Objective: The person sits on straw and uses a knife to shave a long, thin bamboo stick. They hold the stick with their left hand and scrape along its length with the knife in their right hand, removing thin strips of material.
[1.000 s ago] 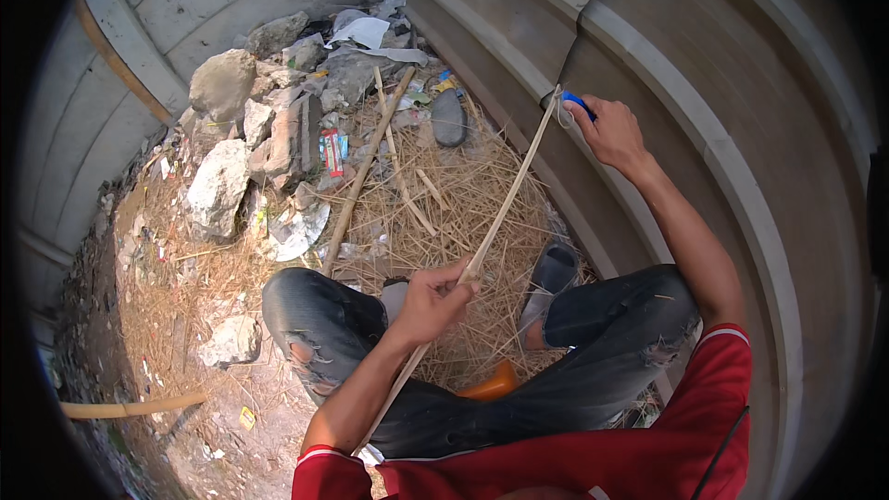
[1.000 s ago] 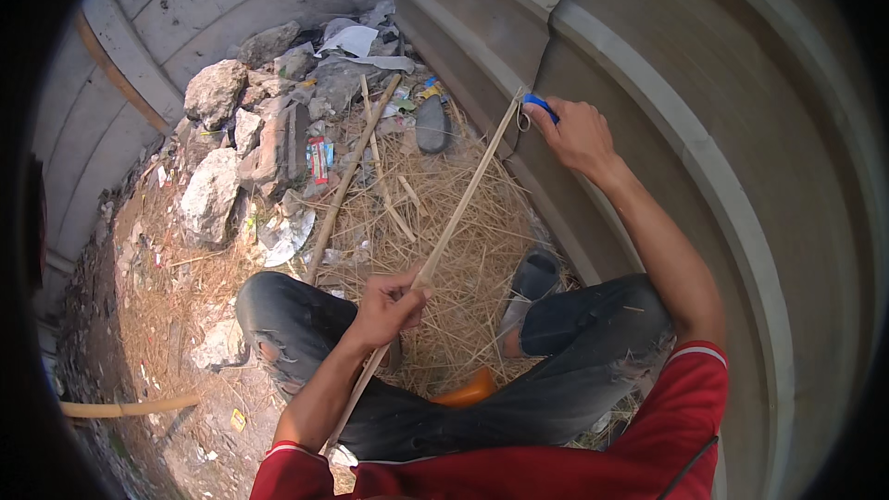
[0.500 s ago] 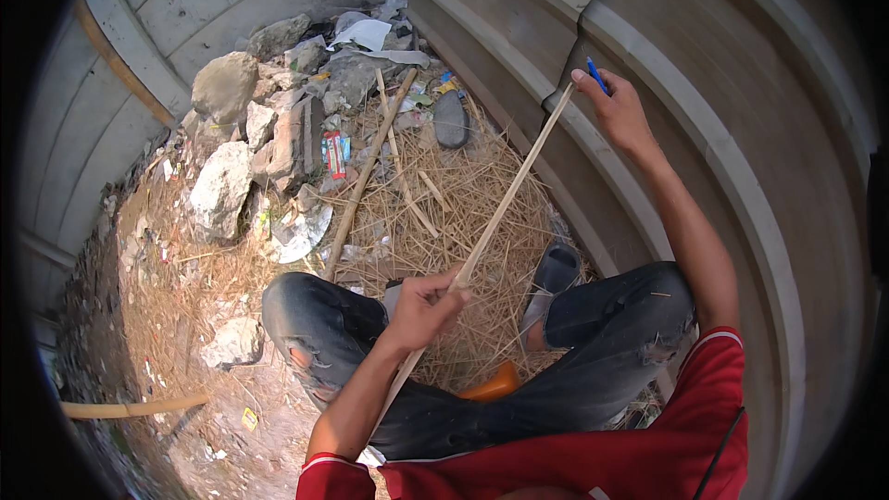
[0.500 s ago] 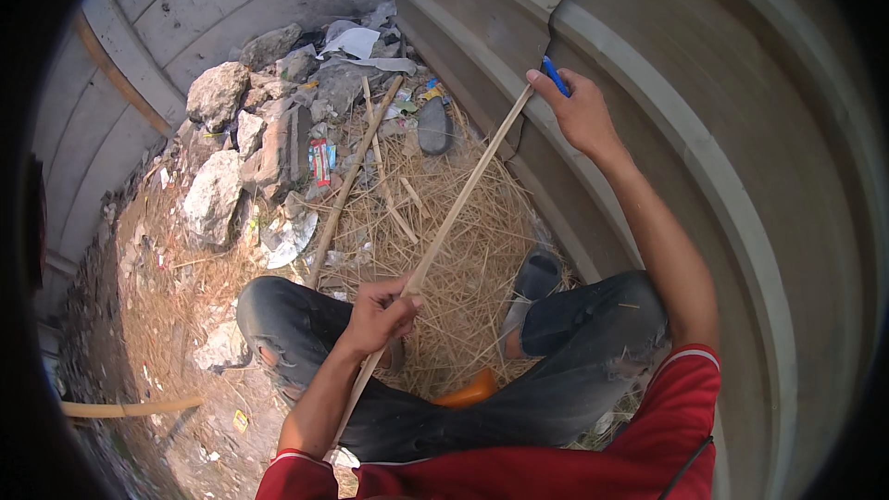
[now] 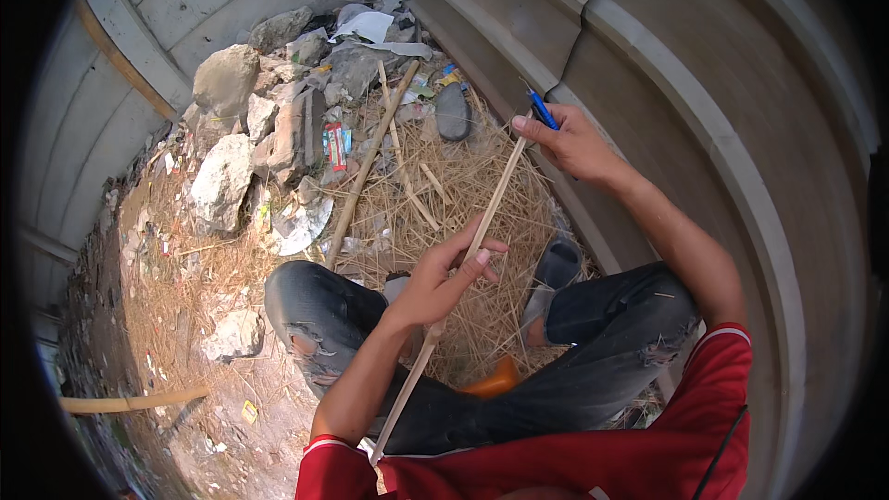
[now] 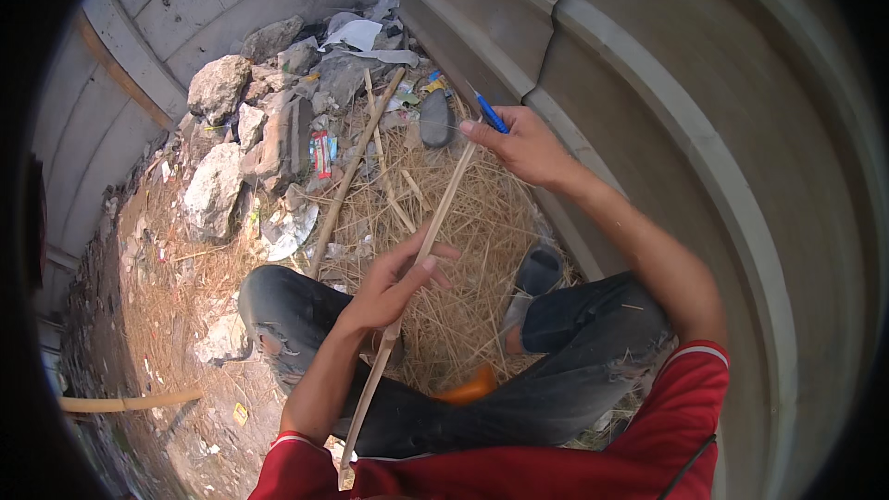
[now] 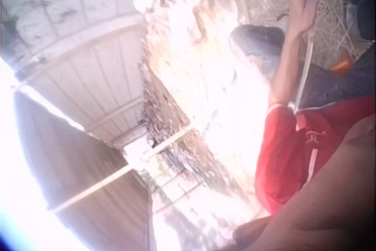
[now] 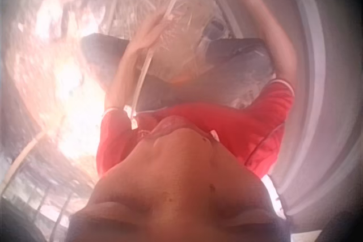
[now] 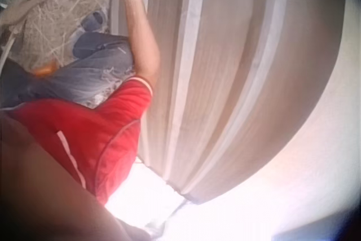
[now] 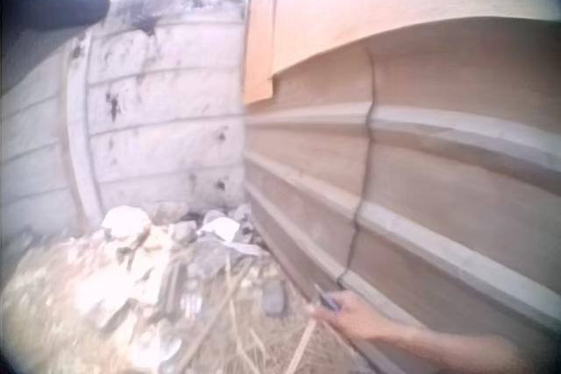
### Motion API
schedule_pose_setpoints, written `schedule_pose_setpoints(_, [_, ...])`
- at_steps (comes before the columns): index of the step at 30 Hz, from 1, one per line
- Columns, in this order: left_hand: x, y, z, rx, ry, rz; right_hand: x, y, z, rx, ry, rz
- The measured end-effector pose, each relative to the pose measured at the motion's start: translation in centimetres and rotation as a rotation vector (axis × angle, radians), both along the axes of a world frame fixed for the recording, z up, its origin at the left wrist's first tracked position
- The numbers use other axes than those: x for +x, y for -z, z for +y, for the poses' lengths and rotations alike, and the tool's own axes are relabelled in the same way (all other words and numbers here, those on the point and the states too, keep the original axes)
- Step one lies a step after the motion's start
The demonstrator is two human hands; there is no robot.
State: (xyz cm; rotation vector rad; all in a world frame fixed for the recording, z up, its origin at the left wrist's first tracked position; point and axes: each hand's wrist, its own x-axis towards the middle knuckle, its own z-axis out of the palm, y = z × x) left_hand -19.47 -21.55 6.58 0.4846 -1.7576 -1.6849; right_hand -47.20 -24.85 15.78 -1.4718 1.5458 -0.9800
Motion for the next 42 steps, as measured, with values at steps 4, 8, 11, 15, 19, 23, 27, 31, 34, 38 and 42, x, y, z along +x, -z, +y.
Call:
schedule_pose_setpoints(4, [0.2, -2.5, -0.7, 0.259, -0.051, -0.078, 4.0, -0.3, 0.9, -0.335, -0.033, 0.588])
schedule_pose_setpoints(8, [0.4, -1.0, -1.6, 0.189, -0.173, -0.05, 5.8, -1.6, 2.3, -0.303, -0.023, 0.747])
schedule_pose_setpoints(11, [0.4, -1.2, -2.0, 0.204, -0.218, -0.046, 7.0, -0.5, 3.0, -0.238, -0.249, 0.842])
schedule_pose_setpoints(15, [0.8, -1.1, -1.8, 0.204, -0.232, -0.059, 6.1, 0.5, 1.5, -0.303, -0.244, 0.883])
schedule_pose_setpoints(19, [1.5, -1.5, 0.0, 0.279, -0.116, -0.064, -2.5, -1.4, -3.8, -0.069, 0.3, 0.802])
schedule_pose_setpoints(23, [3.0, -0.2, -0.6, 0.341, -0.073, -0.032, -5.1, -0.4, -0.9, -0.228, 0.337, 0.681])
schedule_pose_setpoints(27, [2.3, -0.7, -1.3, 0.357, -0.112, -0.022, -1.5, -0.7, -0.3, -0.218, 0.131, 0.591])
schedule_pose_setpoints(31, [2.8, -1.7, -1.6, 0.298, -0.145, -0.055, 1.7, -1.3, 0.5, -0.189, -0.009, 0.453])
schedule_pose_setpoints(34, [4.1, -4.8, -2.7, 0.17, -0.256, -0.066, 2.7, -1.3, 0.3, -0.166, -0.099, 0.414])
schedule_pose_setpoints(38, [5.2, -15.9, -6.1, -0.315, -0.635, 0.016, 2.9, -1.7, 0.7, -0.124, -0.138, 0.354])
schedule_pose_setpoints(42, [6.3, -27.8, -8.0, -0.83, -1.027, 0.071, 2.9, -1.7, 0.8, -0.192, -0.16, 0.333])
